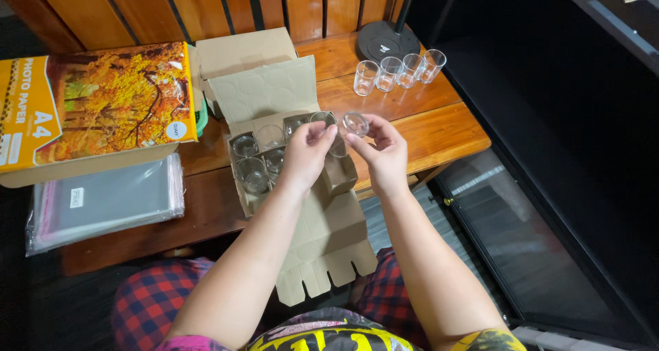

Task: The person opens a cardboard box containing small clear glasses and removes them one by one, placing them on a wooden table. After all glasses are removed, the person closes the box and moves a package of photo paper to a shelf.

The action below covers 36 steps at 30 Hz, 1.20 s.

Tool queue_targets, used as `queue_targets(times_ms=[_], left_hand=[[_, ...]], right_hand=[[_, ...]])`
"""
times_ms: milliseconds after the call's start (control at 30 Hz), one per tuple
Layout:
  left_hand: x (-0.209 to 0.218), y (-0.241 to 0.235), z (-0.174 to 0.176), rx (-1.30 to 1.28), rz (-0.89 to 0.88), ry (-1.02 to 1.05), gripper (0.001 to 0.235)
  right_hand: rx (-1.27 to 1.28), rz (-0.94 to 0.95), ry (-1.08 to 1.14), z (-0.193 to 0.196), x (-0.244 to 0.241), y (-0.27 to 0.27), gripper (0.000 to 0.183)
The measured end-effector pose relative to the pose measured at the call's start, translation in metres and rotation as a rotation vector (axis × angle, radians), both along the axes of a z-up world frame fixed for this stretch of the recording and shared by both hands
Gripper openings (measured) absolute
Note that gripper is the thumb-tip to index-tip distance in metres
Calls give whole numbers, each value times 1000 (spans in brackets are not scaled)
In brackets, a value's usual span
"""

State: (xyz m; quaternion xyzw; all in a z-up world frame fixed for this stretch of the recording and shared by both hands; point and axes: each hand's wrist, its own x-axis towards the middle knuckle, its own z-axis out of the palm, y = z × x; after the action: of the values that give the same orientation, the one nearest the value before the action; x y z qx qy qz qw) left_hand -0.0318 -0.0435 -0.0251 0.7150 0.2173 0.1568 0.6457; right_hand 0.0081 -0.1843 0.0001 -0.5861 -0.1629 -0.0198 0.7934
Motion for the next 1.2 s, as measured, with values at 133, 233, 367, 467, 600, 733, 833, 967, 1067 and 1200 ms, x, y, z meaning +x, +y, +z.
queue_targets(times_ms=[133, 233, 367, 467, 600, 733, 833, 967, 1067, 1200], left_hand=[[-4, -14, 15, -275, -113, 23, 64], [-18, -25, 39, -526, -239, 94, 83], [-10, -32, 29, -600, -329, 71, 89], [3, -39, 18, -587, -317, 13, 78], [19, -53, 11, -514, -253, -60, 65], [42, -68, 0, -431, -134, -114, 66], [58, -74, -20, -41, -19, -35, 67], [59, -89, -15, 27, -94, -155, 64], [64, -100, -11, 61, -137, -183, 66], [76, -107, 1, 151, -242, -120, 68]], right_hand=[[86, 10, -42, -3, 3, -11, 52], [149, 26, -75, 0, 1, -18, 63], [140, 37, -133, -5, 4, -31, 68], [111, 30, -149, -6, 5, -39, 69], [52, 5, -184, -14, 14, -53, 71], [-45, -60, -247, -24, 21, -65, 67], [-107, -116, -233, -37, 30, -75, 64], [-188, -195, -236, -54, 45, -89, 64], [-192, -233, -188, -57, 55, -94, 61], [-211, -276, -116, -58, 71, -102, 61]])
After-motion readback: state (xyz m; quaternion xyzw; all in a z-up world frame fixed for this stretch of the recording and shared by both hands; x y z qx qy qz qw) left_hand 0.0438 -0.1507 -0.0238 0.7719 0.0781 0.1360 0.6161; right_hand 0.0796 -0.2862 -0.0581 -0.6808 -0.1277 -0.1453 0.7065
